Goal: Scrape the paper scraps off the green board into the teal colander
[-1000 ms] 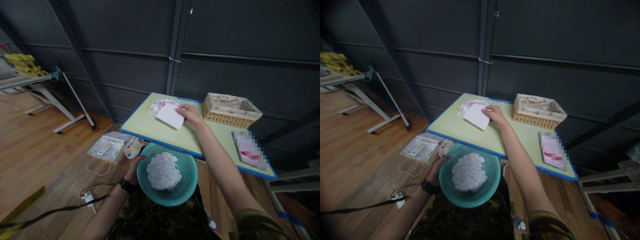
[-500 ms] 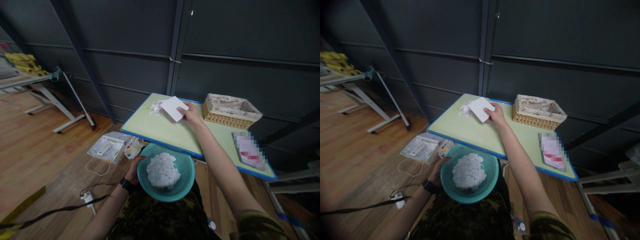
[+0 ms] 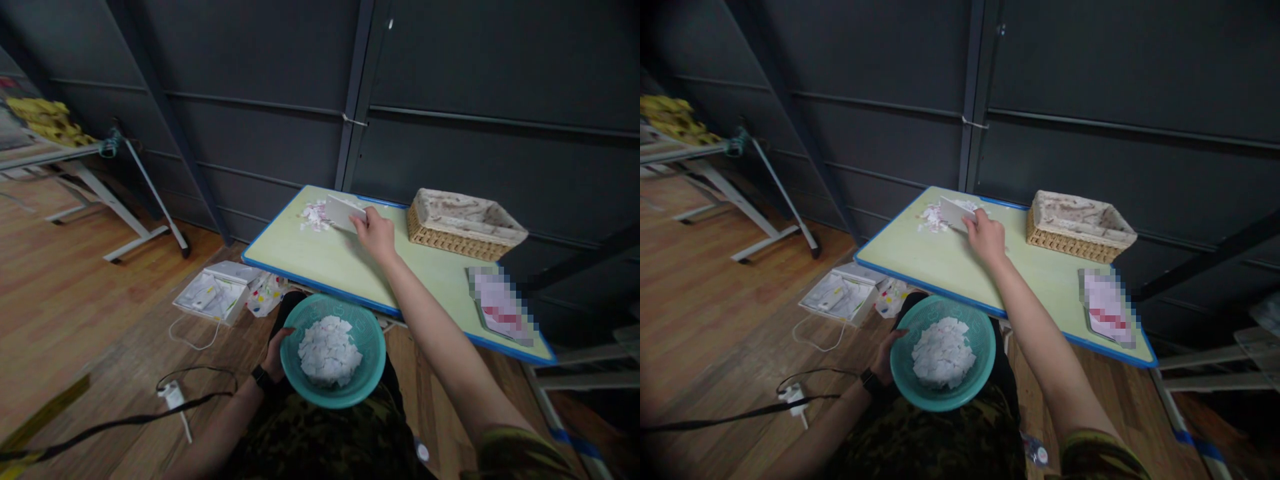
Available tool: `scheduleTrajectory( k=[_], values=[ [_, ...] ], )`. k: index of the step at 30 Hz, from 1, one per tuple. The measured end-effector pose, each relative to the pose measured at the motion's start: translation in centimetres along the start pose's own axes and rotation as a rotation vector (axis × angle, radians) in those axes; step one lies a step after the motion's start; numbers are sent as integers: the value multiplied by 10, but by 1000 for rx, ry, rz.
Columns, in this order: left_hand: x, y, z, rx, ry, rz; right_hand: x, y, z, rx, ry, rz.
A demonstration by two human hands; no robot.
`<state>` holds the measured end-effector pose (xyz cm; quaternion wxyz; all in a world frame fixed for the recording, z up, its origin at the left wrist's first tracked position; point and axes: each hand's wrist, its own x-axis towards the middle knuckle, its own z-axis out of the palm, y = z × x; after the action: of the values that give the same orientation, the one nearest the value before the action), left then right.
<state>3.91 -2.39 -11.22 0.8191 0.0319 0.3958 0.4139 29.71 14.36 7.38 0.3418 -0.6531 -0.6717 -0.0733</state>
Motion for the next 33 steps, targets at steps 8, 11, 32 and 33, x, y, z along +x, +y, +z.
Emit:
scheduleTrajectory(
  k=[8,11,32,33],
  values=[
    [-1,0,5,-80,-119,12,-3,0,2,-7,-17,-29],
    [-4,-1,12,-94,-148,9,-4,-4,2,16,7,-47],
    [-6,-2,16,-91,-96,20,20,-13,24,18,-42,-79],
    [-6,-2,16,-90,-99,23,20,-14,23,22,-41,-79]
  ],
)
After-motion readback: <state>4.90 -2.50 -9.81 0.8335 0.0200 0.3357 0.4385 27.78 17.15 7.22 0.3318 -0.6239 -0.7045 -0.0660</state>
